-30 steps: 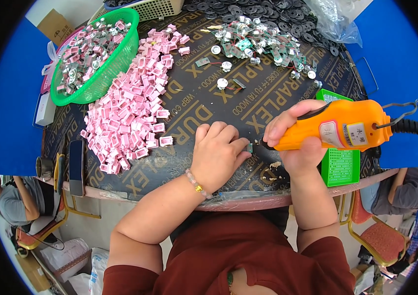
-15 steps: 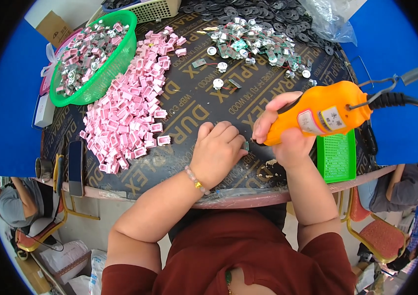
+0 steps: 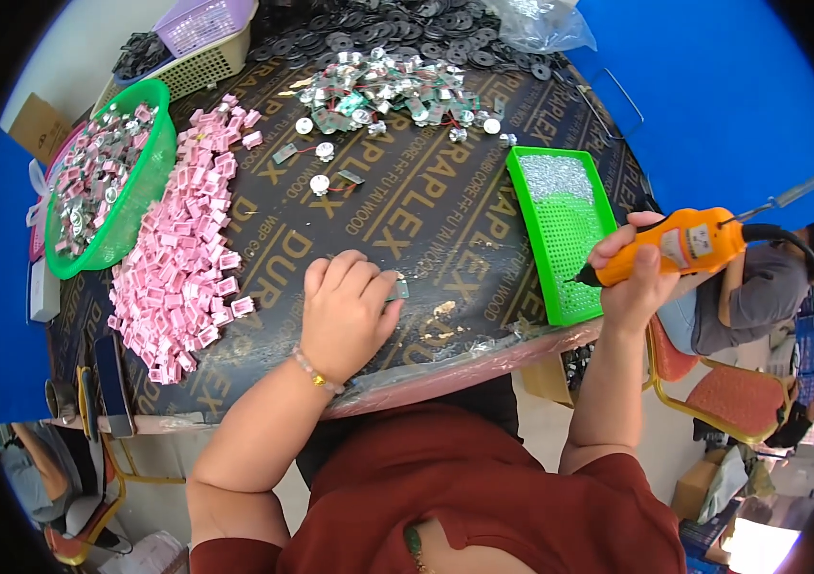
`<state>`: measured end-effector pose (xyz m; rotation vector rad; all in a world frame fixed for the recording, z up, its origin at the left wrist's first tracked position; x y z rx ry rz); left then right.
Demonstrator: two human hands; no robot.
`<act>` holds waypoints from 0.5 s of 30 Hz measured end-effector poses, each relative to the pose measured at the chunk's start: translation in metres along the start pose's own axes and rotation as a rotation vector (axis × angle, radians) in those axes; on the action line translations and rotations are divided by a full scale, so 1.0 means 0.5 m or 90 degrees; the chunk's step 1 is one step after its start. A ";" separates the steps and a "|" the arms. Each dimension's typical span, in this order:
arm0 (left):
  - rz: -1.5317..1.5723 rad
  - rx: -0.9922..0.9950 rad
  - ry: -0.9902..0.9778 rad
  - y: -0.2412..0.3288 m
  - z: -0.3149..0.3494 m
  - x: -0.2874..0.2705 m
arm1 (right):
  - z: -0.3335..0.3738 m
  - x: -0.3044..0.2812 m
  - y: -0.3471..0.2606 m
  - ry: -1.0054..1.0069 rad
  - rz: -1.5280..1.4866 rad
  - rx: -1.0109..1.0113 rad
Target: The worker is assembling small plastic and metal components into electronic switches at a factory workbench.
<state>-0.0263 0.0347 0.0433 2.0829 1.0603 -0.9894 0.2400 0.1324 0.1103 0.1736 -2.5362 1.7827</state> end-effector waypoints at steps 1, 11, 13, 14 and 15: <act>0.004 0.003 -0.001 0.002 -0.001 0.000 | 0.002 -0.010 0.011 0.009 -0.006 -0.001; -0.013 -0.003 0.005 0.003 0.001 0.001 | 0.005 -0.024 0.034 0.012 -0.060 0.024; -0.011 -0.002 0.003 0.003 0.000 0.000 | 0.007 -0.024 0.033 0.010 -0.059 0.012; -0.013 -0.003 0.003 0.003 -0.001 -0.001 | 0.007 -0.024 0.033 0.009 -0.060 0.012; -0.009 -0.001 0.003 0.004 -0.002 -0.001 | 0.007 -0.023 0.031 0.006 -0.054 0.009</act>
Point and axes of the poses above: each hand's wrist, its own z-axis away from the middle knuckle, its own x-axis out of the palm, y = z × x, the point moved 8 cm from there along -z, towards the middle knuckle, and after that the axes turned 14 degrees about x, right-handed, at the moved point
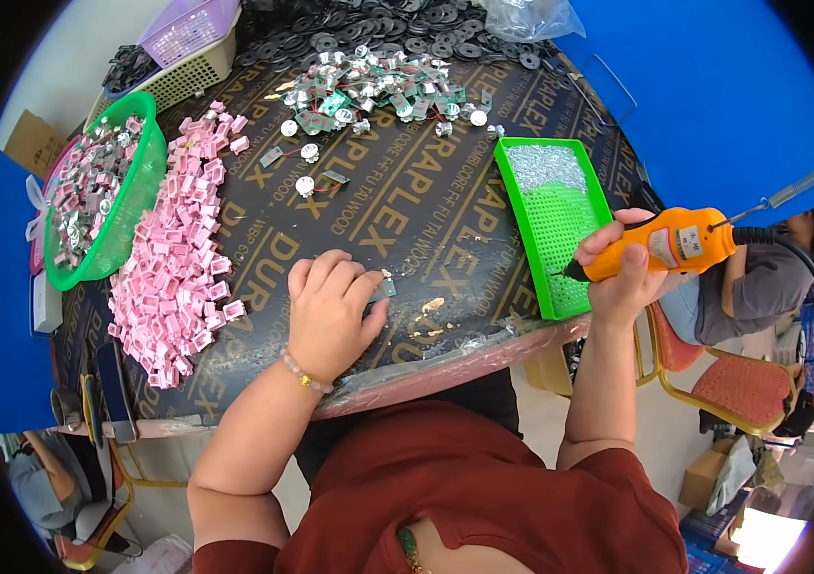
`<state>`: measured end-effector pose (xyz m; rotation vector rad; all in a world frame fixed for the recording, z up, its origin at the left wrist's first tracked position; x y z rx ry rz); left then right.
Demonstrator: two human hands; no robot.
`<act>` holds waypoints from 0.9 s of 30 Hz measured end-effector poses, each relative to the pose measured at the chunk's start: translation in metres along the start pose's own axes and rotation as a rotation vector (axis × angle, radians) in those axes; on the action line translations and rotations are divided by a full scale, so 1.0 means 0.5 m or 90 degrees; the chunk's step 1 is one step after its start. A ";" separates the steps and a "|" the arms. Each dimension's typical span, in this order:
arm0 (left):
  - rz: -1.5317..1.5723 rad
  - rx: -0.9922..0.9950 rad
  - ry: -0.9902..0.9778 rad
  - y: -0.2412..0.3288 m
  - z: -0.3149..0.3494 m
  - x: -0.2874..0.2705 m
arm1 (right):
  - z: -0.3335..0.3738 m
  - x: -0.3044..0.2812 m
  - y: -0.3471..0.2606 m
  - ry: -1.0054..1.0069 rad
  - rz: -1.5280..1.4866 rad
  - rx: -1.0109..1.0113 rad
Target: The worker is assembling small plastic and metal components into electronic switches at a factory workbench.
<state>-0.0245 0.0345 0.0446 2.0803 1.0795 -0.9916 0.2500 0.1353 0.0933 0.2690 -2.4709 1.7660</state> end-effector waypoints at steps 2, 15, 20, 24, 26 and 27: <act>0.003 0.001 -0.001 0.000 0.000 0.001 | 0.000 0.000 -0.001 -0.005 0.005 -0.002; 0.040 -0.007 0.032 -0.015 0.016 0.007 | 0.043 0.197 -0.083 -0.201 -0.170 -0.083; 0.059 -0.003 0.027 -0.016 0.019 0.007 | 0.067 0.351 0.013 -0.367 -0.264 0.122; 0.059 -0.005 0.031 -0.017 0.024 0.007 | 0.077 0.394 0.028 -0.358 -0.116 0.119; 0.064 -0.009 0.018 -0.017 0.024 0.008 | 0.079 0.395 0.037 -0.361 -0.116 0.114; 0.061 -0.012 0.018 -0.016 0.025 0.008 | 0.080 0.396 0.041 -0.363 -0.123 0.121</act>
Point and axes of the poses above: each hand's wrist, its own z-axis away from the middle knuckle, its own x-axis out of the palm, y = z × x, the point moved 8 cm from there along -z, towards the middle knuckle, and after that the axes turned 14 degrees about x, right-handed, at the moved point
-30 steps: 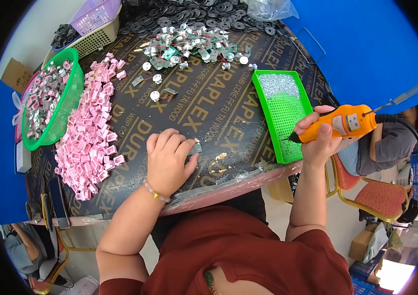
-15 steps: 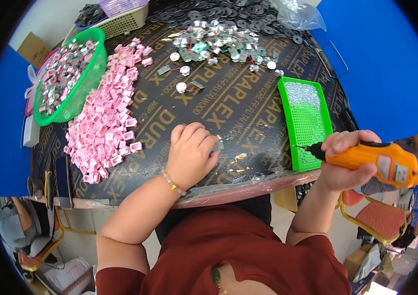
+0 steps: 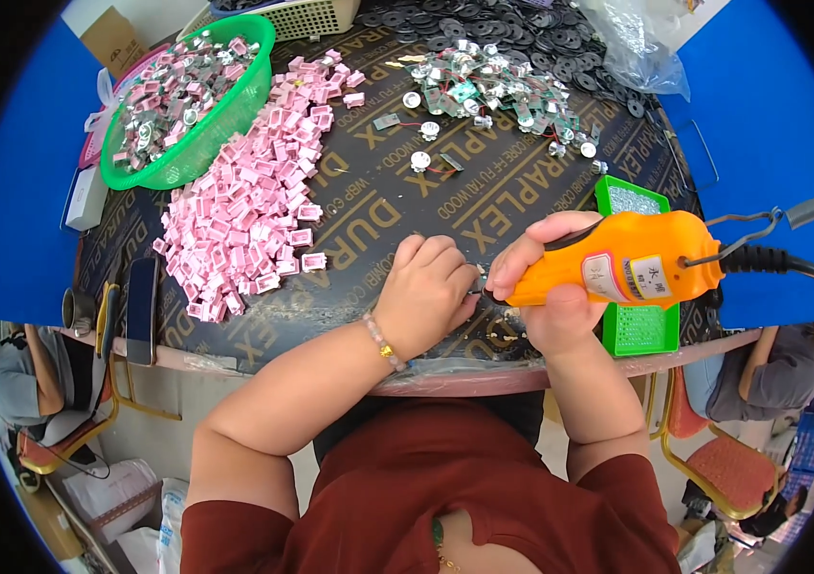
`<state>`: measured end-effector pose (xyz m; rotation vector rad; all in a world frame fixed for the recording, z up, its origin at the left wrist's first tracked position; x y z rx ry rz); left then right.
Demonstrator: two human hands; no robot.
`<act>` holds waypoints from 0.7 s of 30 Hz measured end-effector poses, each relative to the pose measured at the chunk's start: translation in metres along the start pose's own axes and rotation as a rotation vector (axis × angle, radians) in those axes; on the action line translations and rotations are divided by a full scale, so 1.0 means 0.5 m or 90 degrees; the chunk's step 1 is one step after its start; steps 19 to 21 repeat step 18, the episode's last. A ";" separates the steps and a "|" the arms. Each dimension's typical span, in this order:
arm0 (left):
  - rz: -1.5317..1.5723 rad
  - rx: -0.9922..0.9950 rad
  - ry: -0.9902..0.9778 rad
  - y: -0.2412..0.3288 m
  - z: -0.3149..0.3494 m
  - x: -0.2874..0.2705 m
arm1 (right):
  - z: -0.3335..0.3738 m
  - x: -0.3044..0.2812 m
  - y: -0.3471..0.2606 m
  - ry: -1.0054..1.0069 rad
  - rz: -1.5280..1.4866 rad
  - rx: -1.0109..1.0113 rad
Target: The worker is assembling small plastic and metal components into electronic switches at a factory workbench.
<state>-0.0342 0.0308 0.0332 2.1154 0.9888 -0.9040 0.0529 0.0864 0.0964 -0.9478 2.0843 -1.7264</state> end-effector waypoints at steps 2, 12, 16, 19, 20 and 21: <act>0.000 0.000 0.002 0.000 0.000 0.003 | -0.001 -0.002 0.002 -0.003 0.002 -0.001; -0.021 0.007 0.016 -0.003 -0.001 0.003 | -0.007 0.015 0.013 -0.018 0.026 0.011; -0.044 0.010 0.015 0.002 -0.004 0.000 | -0.009 0.020 0.013 -0.011 0.004 0.018; -0.057 0.017 0.009 0.005 -0.004 0.002 | -0.014 0.023 0.011 -0.011 -0.006 0.019; -0.057 0.017 0.009 0.005 -0.004 0.002 | -0.014 0.023 0.011 -0.011 -0.006 0.019; -0.057 0.017 0.009 0.005 -0.004 0.002 | -0.014 0.023 0.011 -0.011 -0.006 0.019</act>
Point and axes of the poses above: each hand's wrist, its own z-axis away from the middle knuckle, its own x-axis out of the palm, y = z × x, the point moved 8 cm from there along -z, towards the middle knuckle, and after that the axes turned 14 degrees about x, right-handed, at the moved point
